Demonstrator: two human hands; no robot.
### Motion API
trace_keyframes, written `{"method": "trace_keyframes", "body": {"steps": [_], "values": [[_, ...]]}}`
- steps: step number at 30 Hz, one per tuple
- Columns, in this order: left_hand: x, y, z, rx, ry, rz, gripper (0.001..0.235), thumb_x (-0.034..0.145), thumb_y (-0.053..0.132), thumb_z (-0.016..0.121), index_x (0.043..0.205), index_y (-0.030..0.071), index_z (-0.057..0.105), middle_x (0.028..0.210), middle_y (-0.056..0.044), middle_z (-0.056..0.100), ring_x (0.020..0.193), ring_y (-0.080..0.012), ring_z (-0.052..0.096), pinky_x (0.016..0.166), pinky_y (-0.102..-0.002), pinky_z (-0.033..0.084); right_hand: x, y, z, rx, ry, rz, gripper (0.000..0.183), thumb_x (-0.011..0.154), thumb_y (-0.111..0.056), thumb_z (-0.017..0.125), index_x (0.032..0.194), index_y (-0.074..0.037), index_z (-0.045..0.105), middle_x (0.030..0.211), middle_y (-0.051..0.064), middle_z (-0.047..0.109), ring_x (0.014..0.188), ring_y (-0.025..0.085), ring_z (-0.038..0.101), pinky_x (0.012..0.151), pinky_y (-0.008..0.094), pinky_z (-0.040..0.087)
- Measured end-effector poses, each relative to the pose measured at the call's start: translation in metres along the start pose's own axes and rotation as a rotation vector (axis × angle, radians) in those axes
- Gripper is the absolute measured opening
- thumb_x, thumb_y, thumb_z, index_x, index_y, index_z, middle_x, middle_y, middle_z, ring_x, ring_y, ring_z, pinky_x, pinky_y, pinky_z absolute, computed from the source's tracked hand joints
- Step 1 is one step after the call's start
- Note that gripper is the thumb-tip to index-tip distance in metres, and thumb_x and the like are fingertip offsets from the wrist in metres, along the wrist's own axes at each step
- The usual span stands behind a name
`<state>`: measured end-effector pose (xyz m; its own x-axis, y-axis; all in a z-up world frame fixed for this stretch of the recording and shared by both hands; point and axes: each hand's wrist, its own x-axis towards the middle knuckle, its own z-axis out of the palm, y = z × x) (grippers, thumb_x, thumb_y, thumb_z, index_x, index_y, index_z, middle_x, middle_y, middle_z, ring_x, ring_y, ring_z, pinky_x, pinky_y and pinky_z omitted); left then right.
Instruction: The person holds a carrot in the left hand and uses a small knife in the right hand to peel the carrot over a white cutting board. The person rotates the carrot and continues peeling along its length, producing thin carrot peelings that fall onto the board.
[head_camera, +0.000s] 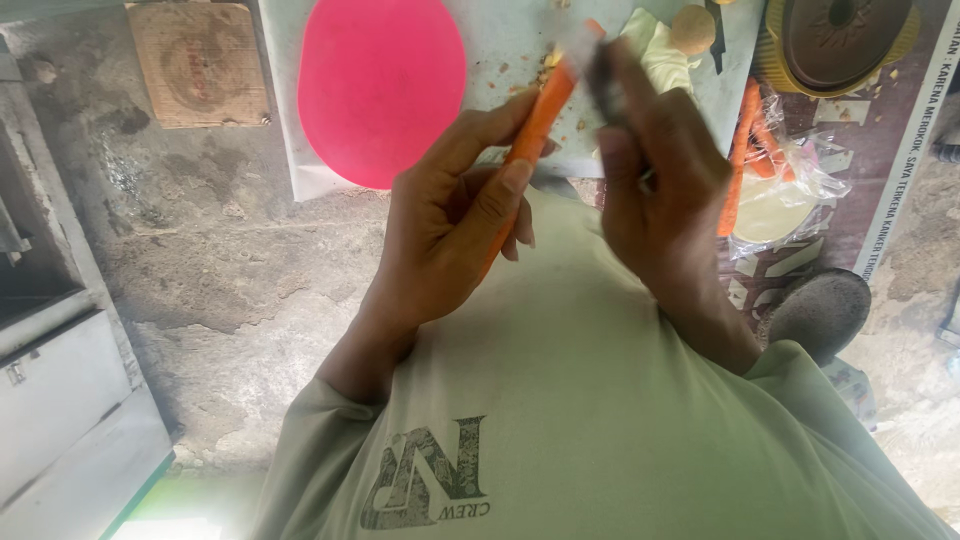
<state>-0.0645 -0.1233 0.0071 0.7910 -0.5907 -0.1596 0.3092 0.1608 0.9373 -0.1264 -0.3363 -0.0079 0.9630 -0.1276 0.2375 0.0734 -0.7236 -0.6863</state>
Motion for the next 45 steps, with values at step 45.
{"method": "trace_keyframes", "body": {"steps": [45], "values": [[-0.008,-0.010,0.008,0.085,0.106,0.049,0.007,0.110,0.004,0.064,0.116,0.000,0.063,0.096,-0.007,0.071,0.078,-0.0106,0.072,0.066,-0.023,0.059,-0.009,-0.010,-0.019,0.237,-0.265,-0.026,0.045,0.115,-0.016,0.073,0.154,-0.005,0.052,0.096,0.009,0.060,0.076,0.011,0.054,0.070,0.025,0.046]]}}
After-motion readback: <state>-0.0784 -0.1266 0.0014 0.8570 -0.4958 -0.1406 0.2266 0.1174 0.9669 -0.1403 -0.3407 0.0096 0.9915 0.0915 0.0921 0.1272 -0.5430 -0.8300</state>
